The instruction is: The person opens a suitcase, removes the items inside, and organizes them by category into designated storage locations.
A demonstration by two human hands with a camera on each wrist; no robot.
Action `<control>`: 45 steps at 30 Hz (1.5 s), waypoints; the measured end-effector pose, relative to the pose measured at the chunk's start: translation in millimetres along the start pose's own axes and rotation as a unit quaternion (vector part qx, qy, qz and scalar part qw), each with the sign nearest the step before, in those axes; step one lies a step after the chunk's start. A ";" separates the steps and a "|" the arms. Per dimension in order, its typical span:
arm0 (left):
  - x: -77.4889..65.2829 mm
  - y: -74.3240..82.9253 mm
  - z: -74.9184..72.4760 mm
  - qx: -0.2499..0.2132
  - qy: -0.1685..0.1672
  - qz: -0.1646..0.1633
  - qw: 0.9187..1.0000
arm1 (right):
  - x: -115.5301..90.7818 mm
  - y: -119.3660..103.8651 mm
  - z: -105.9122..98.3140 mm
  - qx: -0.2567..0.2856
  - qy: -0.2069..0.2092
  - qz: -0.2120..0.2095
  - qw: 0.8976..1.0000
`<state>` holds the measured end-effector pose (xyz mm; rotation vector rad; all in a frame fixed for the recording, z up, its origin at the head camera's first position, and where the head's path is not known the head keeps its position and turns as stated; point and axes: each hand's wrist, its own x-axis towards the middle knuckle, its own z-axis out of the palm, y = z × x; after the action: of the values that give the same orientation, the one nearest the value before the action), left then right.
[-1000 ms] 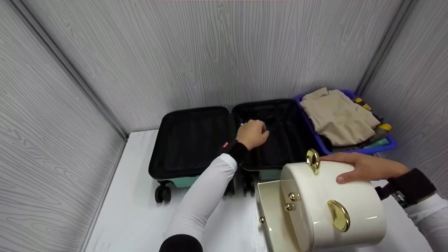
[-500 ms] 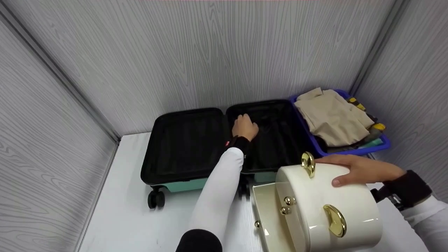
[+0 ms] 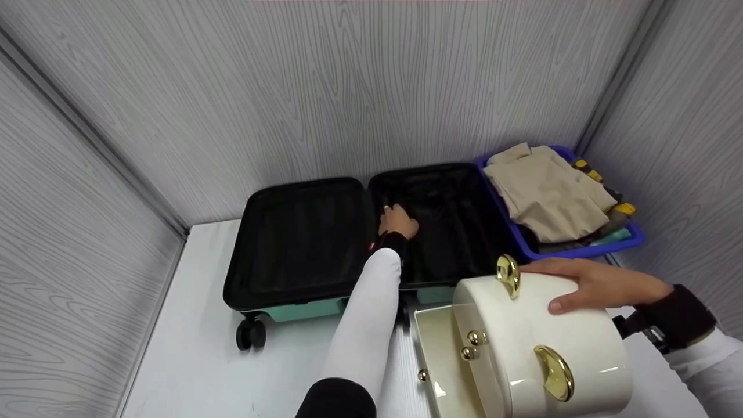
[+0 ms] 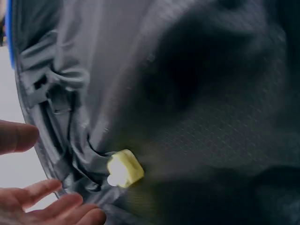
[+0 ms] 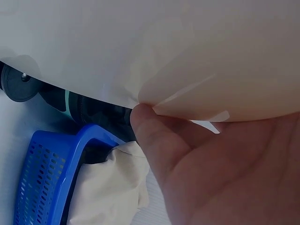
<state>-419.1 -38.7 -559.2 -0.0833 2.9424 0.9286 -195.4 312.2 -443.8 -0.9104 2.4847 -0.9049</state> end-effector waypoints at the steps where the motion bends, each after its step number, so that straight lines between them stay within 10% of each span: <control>1: 0.5 -1.8 1.6 0.005 -0.008 0.003 1.000 | -1.0 -0.6 0.4 -0.001 0.001 0.001 1.000; 26: 9.9 -35.7 24.7 0.097 -0.129 -0.043 0.986 | -2.6 -10.2 6.5 -0.007 -0.010 -0.040 0.999; 45: -9.9 -26.2 18.8 0.190 -0.032 -0.029 0.981 | -1.4 -10.5 5.9 -0.001 -0.013 -0.044 0.999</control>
<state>-406.8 -49.0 -588.9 -0.1187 2.9757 0.3417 -186.7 304.3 -441.0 -1.0315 2.4402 -0.9132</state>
